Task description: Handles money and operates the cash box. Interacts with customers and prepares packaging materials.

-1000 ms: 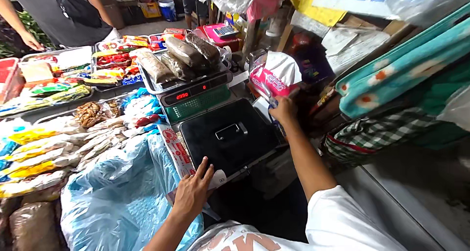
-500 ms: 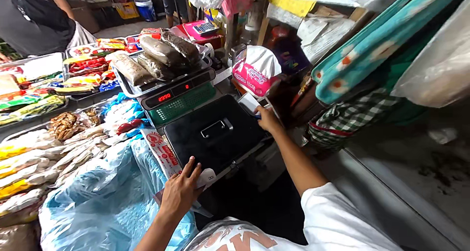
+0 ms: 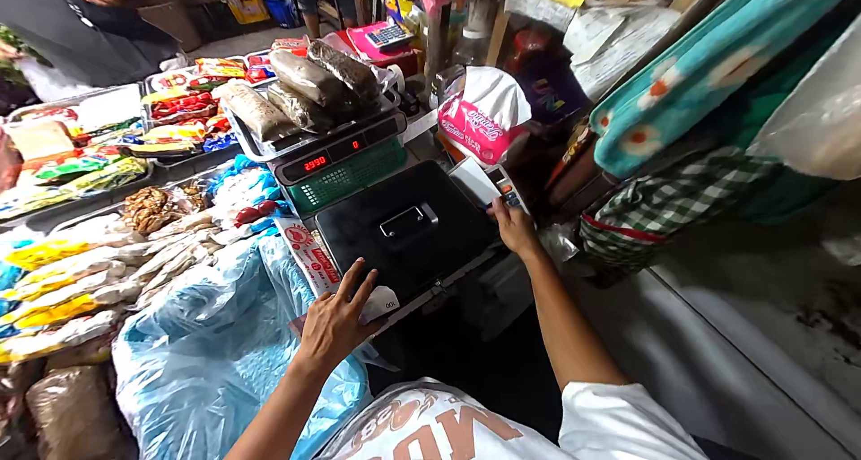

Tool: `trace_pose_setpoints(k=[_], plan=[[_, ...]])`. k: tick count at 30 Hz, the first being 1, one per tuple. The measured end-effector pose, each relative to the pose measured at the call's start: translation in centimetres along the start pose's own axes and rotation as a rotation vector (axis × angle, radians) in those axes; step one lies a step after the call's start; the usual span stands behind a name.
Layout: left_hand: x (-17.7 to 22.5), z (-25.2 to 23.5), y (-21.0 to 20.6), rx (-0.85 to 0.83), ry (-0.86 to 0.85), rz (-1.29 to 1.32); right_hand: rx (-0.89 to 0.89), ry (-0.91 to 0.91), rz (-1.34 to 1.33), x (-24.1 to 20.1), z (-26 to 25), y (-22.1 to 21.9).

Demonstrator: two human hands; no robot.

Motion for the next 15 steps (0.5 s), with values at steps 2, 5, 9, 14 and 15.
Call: trace_pose_setpoints(k=[2,5,9,14,15], plan=[[-0.4,0.1,0.0,0.026,-0.009,0.028,-0.089,-0.045,0.035,-1.1,1.6,-0.8],[-0.4,-0.2,0.2,0.041,-0.037,0.060,-0.033,-0.083,0.078,-2.5,2.2,-1.3],[-1.0,-1.1,1.1,0.056,0.081,0.267,0.147,-0.174,0.029,-3.2,2.0,-0.8],[-2.9,-4.6,5.4,0.190,0.170,0.591,0.323,-0.092,-0.433,-5.8,0.6,1.2],[-3.6,-5.8,6.8,0.256,0.199,0.610,0.348,-0.062,-0.505,-6.8,-0.3,1.6]])
Point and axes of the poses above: each hand's wrist, its own z-axis away from the middle knuckle, its own y-axis out of the back of the hand, x = y × z, the point moved 2 cm from there along -z, towards the middle knuckle, and after that the axes turned 2 degrees about x, right-handed, at the moved point
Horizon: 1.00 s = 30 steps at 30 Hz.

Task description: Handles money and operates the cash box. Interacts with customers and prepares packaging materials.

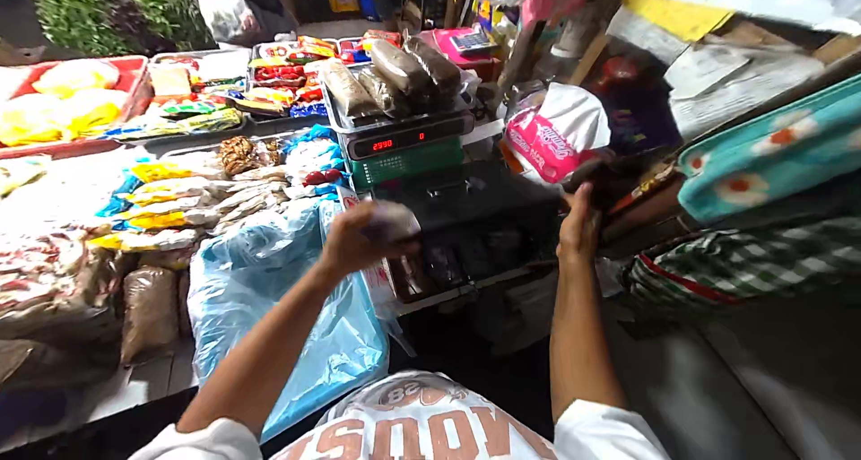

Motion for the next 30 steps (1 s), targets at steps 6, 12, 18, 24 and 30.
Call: trace_pose_setpoints(k=[6,12,18,24,30], plan=[[-1.2,-10.4,4.3,0.220,0.089,-0.107,-0.297,0.108,-0.238,-3.0,-4.3,-2.9],[-5.4,-15.6,4.9,0.280,0.342,0.092,-0.070,0.101,0.301,8.2,1.7,-0.1],[-7.7,-17.0,5.2,0.241,0.318,0.065,0.061,-0.032,0.147,11.4,4.7,-4.0],[-8.3,-17.6,5.5,0.223,0.290,0.128,0.103,-0.029,0.080,11.4,4.4,-4.3],[-9.1,-17.5,5.4,0.260,0.292,0.194,0.147,-0.060,0.019,11.5,4.4,-5.3]])
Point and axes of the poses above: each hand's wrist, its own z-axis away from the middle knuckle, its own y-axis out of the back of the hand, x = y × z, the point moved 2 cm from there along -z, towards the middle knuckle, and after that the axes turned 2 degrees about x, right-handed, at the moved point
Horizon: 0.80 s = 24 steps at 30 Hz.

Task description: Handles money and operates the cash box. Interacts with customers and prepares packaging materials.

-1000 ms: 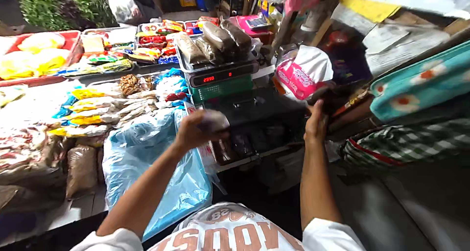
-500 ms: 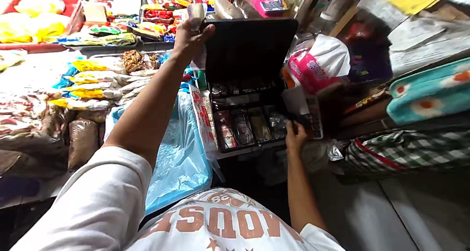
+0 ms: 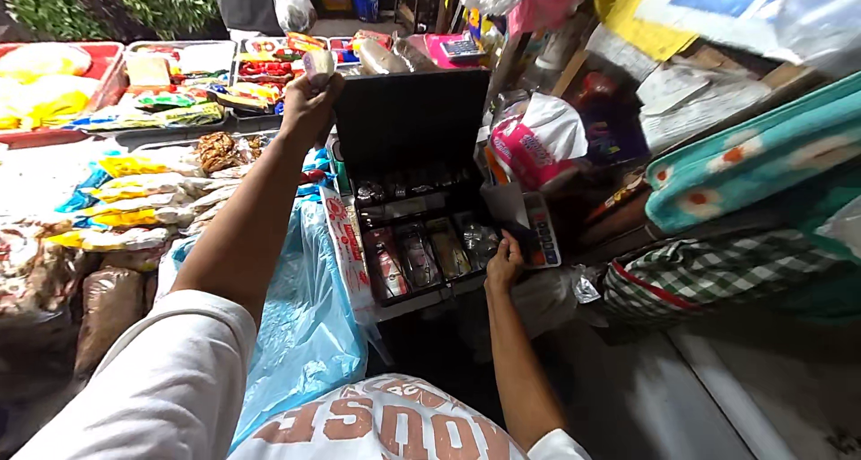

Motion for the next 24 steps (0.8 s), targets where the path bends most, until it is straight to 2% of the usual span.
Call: trace_pose_setpoints(k=[4,8,10,12,14,16,20,24], plan=[[-0.1,-0.2,0.4,0.040,-0.018,0.004,-0.001,0.009,0.020,-0.9,-0.1,-0.7],[-0.3,-0.4,0.6,0.027,0.027,-0.041,-0.084,-0.003,0.168,-1.2,-0.2,-0.1],[-0.4,0.0,0.7,-0.008,0.024,-0.004,-0.155,0.098,0.278,-1.9,0.2,0.7],[0.2,1.1,1.0,-0.001,0.014,0.002,-0.133,0.313,0.368,-3.1,0.8,0.8],[1.1,3.9,1.4,0.007,0.059,-0.053,-0.149,0.524,0.355,-5.4,0.7,0.4],[1.7,8.1,1.1,-0.019,0.161,-0.084,-0.229,0.620,0.327,-7.7,-1.0,-1.3],[-0.8,18.5,-0.2,-0.161,0.335,0.213,-0.396,0.650,0.408,-12.2,-7.8,-6.1],[-2.5,25.0,-0.8,-0.146,0.381,0.409,-0.758,0.643,0.827,-15.7,-12.0,-10.9]])
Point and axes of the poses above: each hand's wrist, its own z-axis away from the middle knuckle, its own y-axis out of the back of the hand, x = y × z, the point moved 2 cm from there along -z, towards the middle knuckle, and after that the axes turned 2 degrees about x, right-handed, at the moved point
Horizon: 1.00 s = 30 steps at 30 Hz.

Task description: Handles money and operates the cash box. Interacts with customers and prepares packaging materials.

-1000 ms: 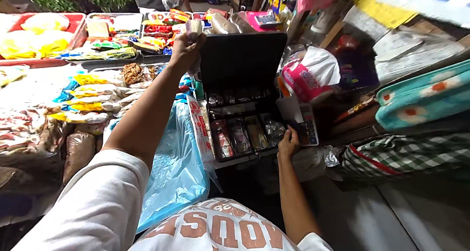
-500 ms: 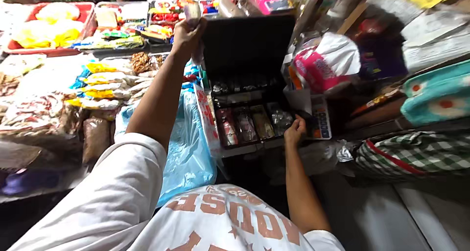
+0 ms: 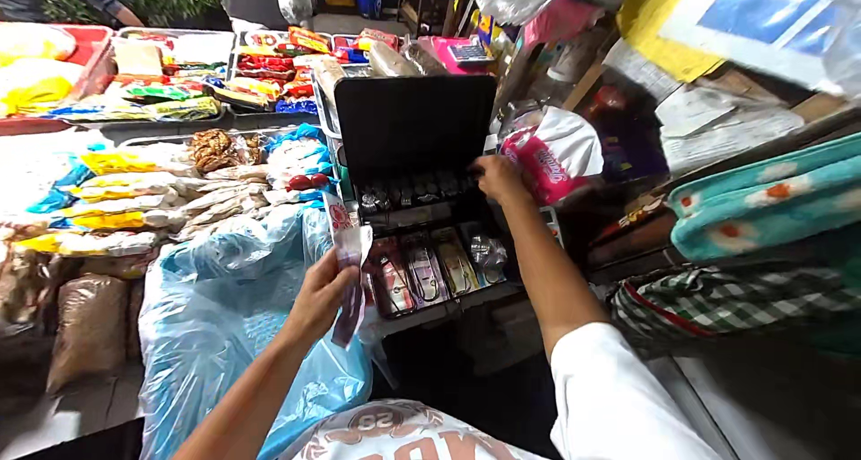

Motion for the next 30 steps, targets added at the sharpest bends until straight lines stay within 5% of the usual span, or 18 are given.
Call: trace_pose_setpoints(k=[3,14,23,30], plan=[[-0.3,2.6,1.6,0.072,0.080,0.121,-0.226,0.063,0.231,-0.4,-2.2,-0.7],[-0.4,7.9,10.9,0.431,0.088,0.199,-0.279,0.149,0.330,2.0,-3.3,-1.7],[0.5,7.6,11.4,0.529,0.051,0.271,-0.144,-0.041,-0.772,2.9,-2.3,-0.4],[1.3,8.0,10.7,0.503,0.025,0.292,0.013,-0.254,-0.942,2.5,-2.6,-1.9]])
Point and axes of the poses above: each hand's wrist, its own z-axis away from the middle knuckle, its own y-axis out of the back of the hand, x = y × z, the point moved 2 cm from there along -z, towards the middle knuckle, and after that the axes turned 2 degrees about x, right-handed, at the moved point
